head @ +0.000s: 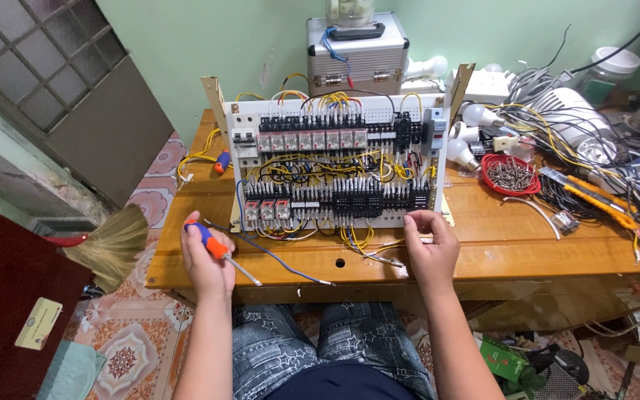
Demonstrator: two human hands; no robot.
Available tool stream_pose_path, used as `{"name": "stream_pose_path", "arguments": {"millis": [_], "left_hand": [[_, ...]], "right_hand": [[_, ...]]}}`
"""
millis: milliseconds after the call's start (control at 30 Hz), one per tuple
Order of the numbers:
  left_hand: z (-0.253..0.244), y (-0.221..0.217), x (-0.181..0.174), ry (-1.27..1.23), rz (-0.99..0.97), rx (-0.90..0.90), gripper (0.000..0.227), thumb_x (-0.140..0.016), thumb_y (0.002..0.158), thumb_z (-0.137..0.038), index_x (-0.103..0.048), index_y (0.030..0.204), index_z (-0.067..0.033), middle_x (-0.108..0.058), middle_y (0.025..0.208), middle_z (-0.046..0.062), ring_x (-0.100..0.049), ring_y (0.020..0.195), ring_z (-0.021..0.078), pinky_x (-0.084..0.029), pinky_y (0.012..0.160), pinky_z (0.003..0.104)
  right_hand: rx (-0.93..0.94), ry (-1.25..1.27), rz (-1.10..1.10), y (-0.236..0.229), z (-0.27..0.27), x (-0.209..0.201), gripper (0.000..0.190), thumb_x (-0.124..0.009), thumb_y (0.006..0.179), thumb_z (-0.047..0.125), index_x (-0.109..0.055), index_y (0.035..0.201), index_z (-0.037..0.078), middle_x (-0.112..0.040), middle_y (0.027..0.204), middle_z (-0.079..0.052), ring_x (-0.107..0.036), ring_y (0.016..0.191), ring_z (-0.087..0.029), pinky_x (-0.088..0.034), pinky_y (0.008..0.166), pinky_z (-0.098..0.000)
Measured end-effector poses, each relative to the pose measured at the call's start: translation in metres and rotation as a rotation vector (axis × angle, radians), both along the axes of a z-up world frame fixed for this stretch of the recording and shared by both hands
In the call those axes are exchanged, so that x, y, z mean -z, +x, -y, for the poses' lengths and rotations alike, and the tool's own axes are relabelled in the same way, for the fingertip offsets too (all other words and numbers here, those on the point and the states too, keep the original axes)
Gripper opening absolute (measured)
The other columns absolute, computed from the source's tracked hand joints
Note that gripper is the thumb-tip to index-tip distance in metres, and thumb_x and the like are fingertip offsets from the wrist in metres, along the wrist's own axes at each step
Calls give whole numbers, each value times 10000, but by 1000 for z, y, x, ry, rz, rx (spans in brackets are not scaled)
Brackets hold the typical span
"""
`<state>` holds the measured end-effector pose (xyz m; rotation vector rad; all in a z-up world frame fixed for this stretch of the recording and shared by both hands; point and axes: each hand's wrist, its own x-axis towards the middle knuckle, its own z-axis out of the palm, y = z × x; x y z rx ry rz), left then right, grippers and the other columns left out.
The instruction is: The person sits on the floor and uses a screwdriver to connect yellow and blue wires to terminals on a white electrical panel. They repeatedly strip wire ends, insert them into terminal slots, and tighten the screws to secure the connections.
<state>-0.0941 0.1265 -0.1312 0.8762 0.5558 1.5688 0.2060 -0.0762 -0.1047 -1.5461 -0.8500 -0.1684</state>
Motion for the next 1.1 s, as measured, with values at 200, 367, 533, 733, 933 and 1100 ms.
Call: {"name": "stream_pose_path", "arguments": {"millis": [200,367,533,733,933,1100], "left_hand": [[-1,3,5,49,-42,-47,319,-460,1118,-309,-482,1353,-94,-442,587,71,-496,500,158,-461,547,251],[-7,-1,15,54,-45,-20,319,-443,1121,-303,-493,1374,-115,-469,591,59,-532,508,152,-480,550,244],[-9,-3,27,86,-68,9,334,-421,1144,-299,-467,1428,-130,-460,599,84,-534,517,182,-495,568,264],[-7,-4,24,127,-97,39,353,-429,1143,-331,-437,1441,-142,-416,577,91,-480,483,180,-466,554,265],[-1,5,13,160,-120,-56,325,-433,1112,-275,-474,1393,-117,-505,625,30,-563,550,96,-478,544,207],[14,8,-3,134,-131,-47,334,-501,1077,-217,-483,1377,-73,-539,667,67,-556,579,121,-472,550,218]], "right_hand": [[-377,-245,461,0,19,-9,383,-805,841,364,-765,1156,151,-741,1084,-119,-659,1081,-326,-454,992,-465],[-427,-503,611,-3,29,-18,299,-759,869,291,-728,1138,163,-694,1164,-74,-598,1165,-346,-427,962,-481],[-470,-406,611,16,29,0,90,-697,944,149,-696,993,74,-671,981,-110,-664,1009,-354,-518,854,-456],[-392,-496,727,40,27,39,46,-648,983,242,-647,992,197,-642,1031,11,-639,1050,-215,-457,835,-358],[-285,-443,777,48,28,43,110,-642,972,221,-637,1080,201,-619,999,2,-657,973,-233,-467,829,-366],[-281,-417,790,53,32,46,147,-627,974,192,-645,1120,202,-601,949,-13,-682,900,-247,-531,782,-353]]}}
